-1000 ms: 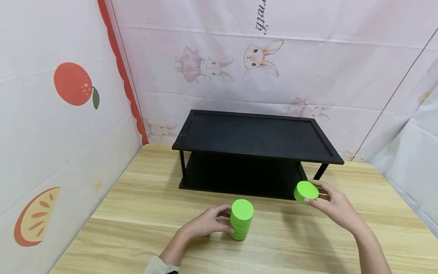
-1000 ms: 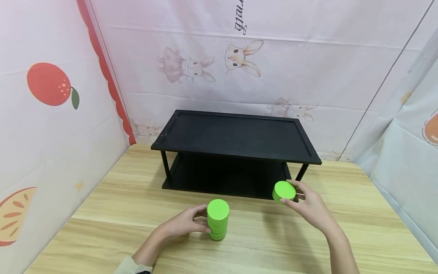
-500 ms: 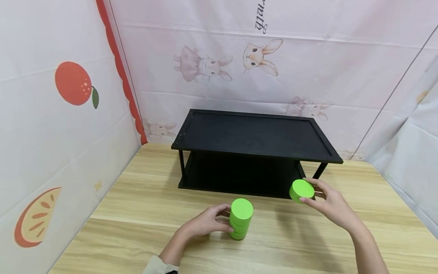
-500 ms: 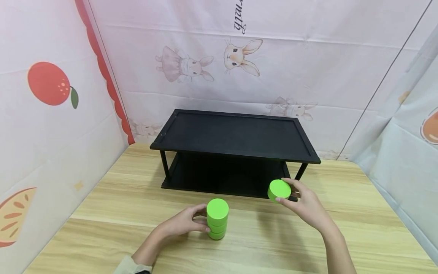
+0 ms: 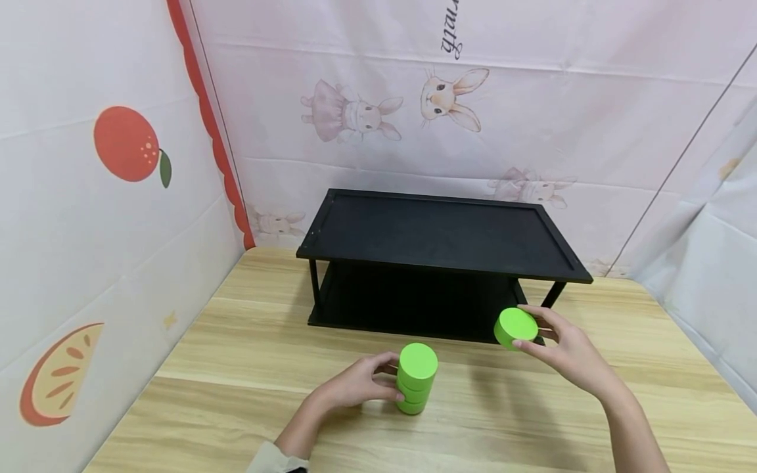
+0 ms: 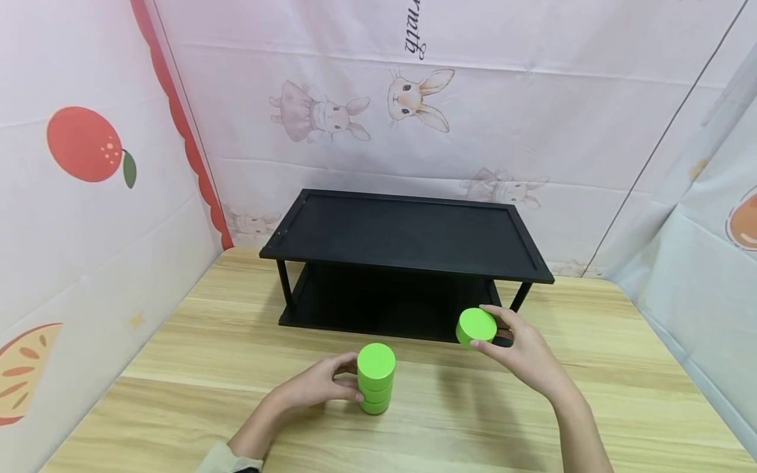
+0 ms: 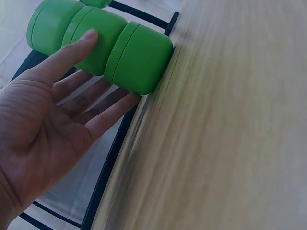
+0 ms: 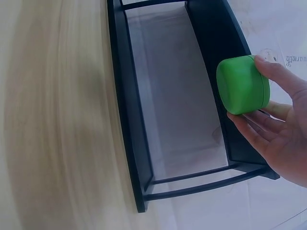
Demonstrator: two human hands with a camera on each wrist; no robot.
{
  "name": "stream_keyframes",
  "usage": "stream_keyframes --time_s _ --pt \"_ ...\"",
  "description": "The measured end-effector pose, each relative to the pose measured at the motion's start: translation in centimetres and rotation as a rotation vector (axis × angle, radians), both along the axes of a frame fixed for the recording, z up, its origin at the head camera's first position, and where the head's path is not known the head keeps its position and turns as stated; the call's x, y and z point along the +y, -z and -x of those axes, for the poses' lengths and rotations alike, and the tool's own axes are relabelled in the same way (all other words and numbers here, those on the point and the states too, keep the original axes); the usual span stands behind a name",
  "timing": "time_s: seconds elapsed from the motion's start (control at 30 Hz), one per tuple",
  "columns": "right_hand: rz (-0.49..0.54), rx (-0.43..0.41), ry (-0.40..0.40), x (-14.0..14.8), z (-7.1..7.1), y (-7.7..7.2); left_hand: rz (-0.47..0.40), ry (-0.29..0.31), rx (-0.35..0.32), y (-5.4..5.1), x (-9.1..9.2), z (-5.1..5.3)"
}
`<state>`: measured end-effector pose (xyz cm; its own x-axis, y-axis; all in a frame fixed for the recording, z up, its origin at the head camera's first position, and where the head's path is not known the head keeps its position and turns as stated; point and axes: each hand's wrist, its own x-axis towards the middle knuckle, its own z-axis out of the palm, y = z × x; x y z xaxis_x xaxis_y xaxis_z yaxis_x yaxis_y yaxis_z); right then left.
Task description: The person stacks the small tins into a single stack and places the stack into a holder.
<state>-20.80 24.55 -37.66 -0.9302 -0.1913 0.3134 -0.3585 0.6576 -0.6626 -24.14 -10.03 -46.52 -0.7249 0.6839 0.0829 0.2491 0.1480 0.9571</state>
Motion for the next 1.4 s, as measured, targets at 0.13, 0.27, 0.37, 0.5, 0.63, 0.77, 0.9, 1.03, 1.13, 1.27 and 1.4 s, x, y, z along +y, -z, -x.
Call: stream_keyframes --time_s 0.13,0.27,0.37,0.5,0.63,0.77,0.9,1.03,1.13,1.27,1.4 --pt "-0.013 0.011 -0.002 -0.2 -0.1 -0.3 -0.005 0.001 -0.005 0.1 0.0 0.0" --pt "-0.025 -0.005 0.001 -0.4 -0.2 -0.5 -0.012 0.003 -0.013 0.0 0.1 0.0" --pt "-0.033 -0.014 -0.003 -0.6 -0.3 -0.7 -0.006 0.002 -0.009 0.0 0.0 0.0" --pt "-0.042 -0.001 -0.013 -0.9 -0.3 -1.0 -0.001 -0.001 -0.003 -0.1 0.0 0.0" --pt "-0.043 0.016 -0.037 -1.3 -0.3 -1.2 -0.004 -0.001 -0.001 0.0 0.0 0.0" --pt "-0.040 0.009 -0.058 -1.7 -0.3 -1.3 -0.006 0.003 -0.001 0.0 0.0 0.0" --pt "-0.032 0.011 -0.083 -2.0 -0.2 -1.3 -0.012 0.005 -0.008 0.0 0.0 0.0" --pt "-0.033 0.034 -0.103 -2.4 -0.2 -1.3 -0.013 0.004 -0.007 0.0 0.0 0.0" --pt "-0.035 0.042 -0.104 -2.7 -0.2 -1.4 -0.009 0.003 -0.003 0.0 0.0 0.0" --pt "-0.041 0.042 -0.110 -3.0 -0.2 -1.5 -0.007 0.001 -0.002 0.0 0.0 0.1" --pt "-0.031 0.031 -0.125 -3.4 -0.2 -1.6 -0.009 0.000 -0.004 0.1 0.0 0.1"
